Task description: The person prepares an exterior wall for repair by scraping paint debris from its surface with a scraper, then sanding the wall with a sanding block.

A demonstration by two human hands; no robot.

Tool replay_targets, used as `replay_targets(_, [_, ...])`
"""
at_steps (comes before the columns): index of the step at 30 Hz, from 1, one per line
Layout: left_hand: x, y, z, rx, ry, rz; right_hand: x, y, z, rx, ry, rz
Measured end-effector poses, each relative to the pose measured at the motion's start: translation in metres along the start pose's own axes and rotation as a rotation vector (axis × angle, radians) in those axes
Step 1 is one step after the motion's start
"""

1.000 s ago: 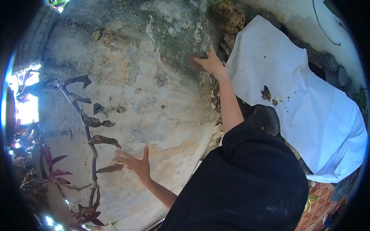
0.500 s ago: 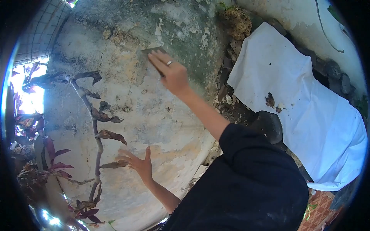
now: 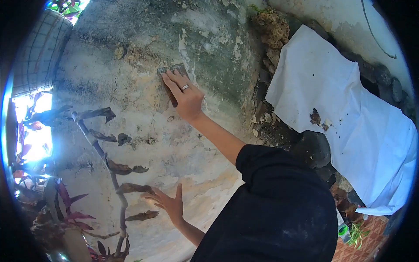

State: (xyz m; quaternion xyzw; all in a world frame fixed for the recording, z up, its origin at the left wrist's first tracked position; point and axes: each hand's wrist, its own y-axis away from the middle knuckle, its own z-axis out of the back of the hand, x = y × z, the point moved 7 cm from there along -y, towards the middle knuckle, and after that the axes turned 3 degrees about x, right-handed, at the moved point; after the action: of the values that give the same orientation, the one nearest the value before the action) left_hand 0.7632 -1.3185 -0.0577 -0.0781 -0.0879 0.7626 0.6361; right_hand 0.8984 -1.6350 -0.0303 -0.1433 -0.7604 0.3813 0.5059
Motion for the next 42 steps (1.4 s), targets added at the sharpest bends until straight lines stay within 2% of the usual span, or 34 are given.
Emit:
replay_targets(4, [-0.003,0.003,0.006,-0.002,-0.054,-0.025,0.0,0.002,-0.005,-0.063,0.034,-0.114])
replay_targets(8, [-0.001,0.003,0.005,0.059,-0.083,-0.028,-0.002,-0.001,0.002,-0.109,0.052,-0.092])
replay_targets(11, [-0.001,0.005,0.01,0.04,-0.062,-0.055,-0.008,-0.002,0.003,-0.104,0.05,-0.007])
replay_targets(13, [-0.001,0.007,0.011,0.028,-0.047,-0.061,-0.01,0.002,0.0,-0.091,0.059,0.168])
replay_targets(19, [-0.002,0.004,0.011,0.052,-0.07,-0.047,-0.023,-0.002,-0.003,-0.042,0.029,0.351])
replay_targets(22, [-0.005,0.007,0.011,0.071,-0.02,-0.034,-0.023,-0.011,0.002,-0.035,0.027,0.366])
replay_targets(28, [-0.005,0.002,0.012,0.035,-0.071,-0.016,-0.025,-0.012,0.004,-0.046,-0.024,0.248])
replay_targets(33, [0.002,0.001,0.005,0.047,-0.099,0.031,-0.024,-0.011,0.002,-0.058,-0.015,0.239])
replay_targets(42, [-0.005,0.005,0.01,-0.003,-0.083,-0.031,-0.015,-0.01,-0.001,-0.098,0.039,0.137])
